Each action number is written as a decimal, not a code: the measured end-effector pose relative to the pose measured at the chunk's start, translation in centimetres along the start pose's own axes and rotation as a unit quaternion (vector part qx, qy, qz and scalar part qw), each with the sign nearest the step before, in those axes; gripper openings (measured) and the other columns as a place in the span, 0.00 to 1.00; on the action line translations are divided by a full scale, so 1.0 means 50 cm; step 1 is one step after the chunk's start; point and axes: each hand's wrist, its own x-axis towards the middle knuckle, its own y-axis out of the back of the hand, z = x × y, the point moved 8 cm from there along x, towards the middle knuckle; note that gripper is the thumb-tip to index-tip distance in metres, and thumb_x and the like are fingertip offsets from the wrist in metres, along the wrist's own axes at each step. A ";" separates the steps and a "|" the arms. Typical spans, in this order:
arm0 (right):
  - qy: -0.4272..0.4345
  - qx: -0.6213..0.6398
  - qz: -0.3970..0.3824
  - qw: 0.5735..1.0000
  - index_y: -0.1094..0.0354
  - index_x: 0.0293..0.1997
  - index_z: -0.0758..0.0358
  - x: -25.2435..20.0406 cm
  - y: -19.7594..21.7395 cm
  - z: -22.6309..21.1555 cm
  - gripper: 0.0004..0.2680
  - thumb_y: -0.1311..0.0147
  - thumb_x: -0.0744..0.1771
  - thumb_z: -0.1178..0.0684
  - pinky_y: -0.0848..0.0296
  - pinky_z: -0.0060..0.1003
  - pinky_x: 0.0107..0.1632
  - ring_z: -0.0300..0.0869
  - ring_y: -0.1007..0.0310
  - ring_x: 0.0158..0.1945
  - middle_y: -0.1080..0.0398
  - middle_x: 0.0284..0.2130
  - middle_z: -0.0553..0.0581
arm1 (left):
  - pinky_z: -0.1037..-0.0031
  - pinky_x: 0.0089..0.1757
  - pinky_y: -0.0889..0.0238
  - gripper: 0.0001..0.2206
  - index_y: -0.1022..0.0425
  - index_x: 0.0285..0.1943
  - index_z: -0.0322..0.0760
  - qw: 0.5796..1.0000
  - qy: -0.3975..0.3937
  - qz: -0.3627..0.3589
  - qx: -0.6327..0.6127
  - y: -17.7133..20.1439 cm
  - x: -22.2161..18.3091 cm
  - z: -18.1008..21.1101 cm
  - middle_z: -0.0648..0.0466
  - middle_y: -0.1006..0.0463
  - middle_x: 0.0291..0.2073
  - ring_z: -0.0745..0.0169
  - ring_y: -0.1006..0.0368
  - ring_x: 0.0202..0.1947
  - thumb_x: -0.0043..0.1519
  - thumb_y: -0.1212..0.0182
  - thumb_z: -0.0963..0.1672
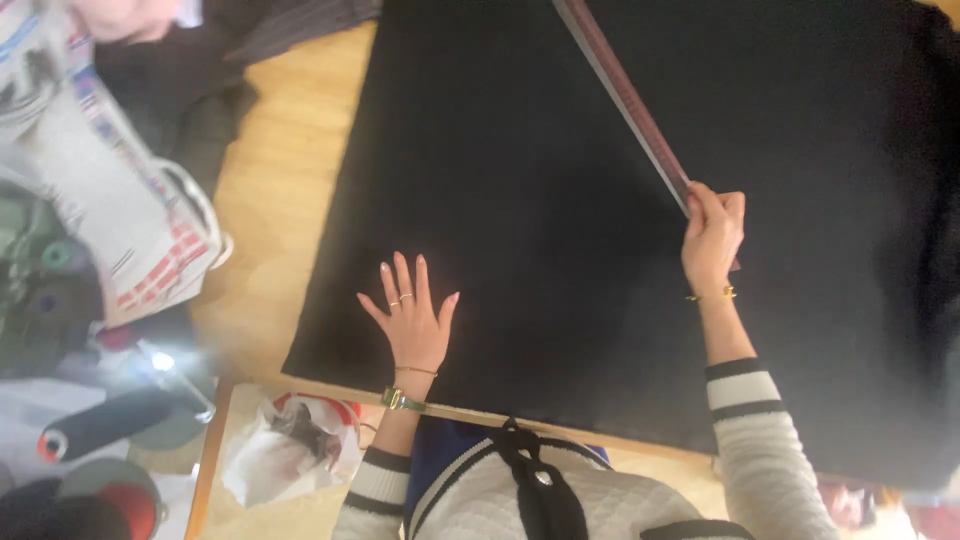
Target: Ironing black fabric, measuring it with a ruler, and positioning paper patterns on the fabric for cutting.
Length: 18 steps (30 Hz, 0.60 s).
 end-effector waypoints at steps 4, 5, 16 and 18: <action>-0.110 -0.016 -0.009 0.994 0.24 0.56 0.59 -0.116 0.067 0.067 0.08 0.47 0.73 0.60 0.30 0.49 0.42 0.49 0.35 0.38 0.42 0.38 0.57 | 0.26 0.65 0.73 0.34 0.48 0.82 0.46 0.997 -0.059 -0.015 -0.037 -0.035 0.023 0.083 0.48 0.57 0.81 0.42 0.62 0.80 0.68 0.54 0.59; -0.126 -0.024 -0.003 0.992 0.24 0.56 0.59 -0.148 0.098 0.095 0.08 0.47 0.73 0.60 0.30 0.49 0.42 0.49 0.35 0.38 0.42 0.38 0.57 | 0.26 0.65 0.73 0.34 0.48 0.82 0.46 0.996 -0.077 -0.020 -0.041 -0.035 0.022 0.094 0.48 0.57 0.81 0.42 0.62 0.80 0.68 0.54 0.59; -0.330 -0.238 0.134 0.903 0.21 0.55 0.54 -0.575 0.448 0.439 0.10 0.45 0.71 0.62 0.33 0.53 0.45 0.61 0.32 0.35 0.41 0.38 0.61 | 0.24 0.62 0.67 0.33 0.40 0.81 0.40 0.998 -0.062 0.024 -0.006 -0.015 0.027 0.007 0.42 0.46 0.79 0.34 0.53 0.77 0.71 0.56 0.58; -0.369 -0.226 0.127 0.893 0.22 0.55 0.56 -0.612 0.466 0.419 0.09 0.46 0.72 0.62 0.32 0.55 0.45 0.60 0.32 0.38 0.41 0.40 0.61 | 0.24 0.62 0.70 0.33 0.43 0.81 0.41 0.999 -0.031 -0.005 -0.017 -0.002 0.019 -0.039 0.43 0.48 0.79 0.34 0.55 0.77 0.71 0.59 0.59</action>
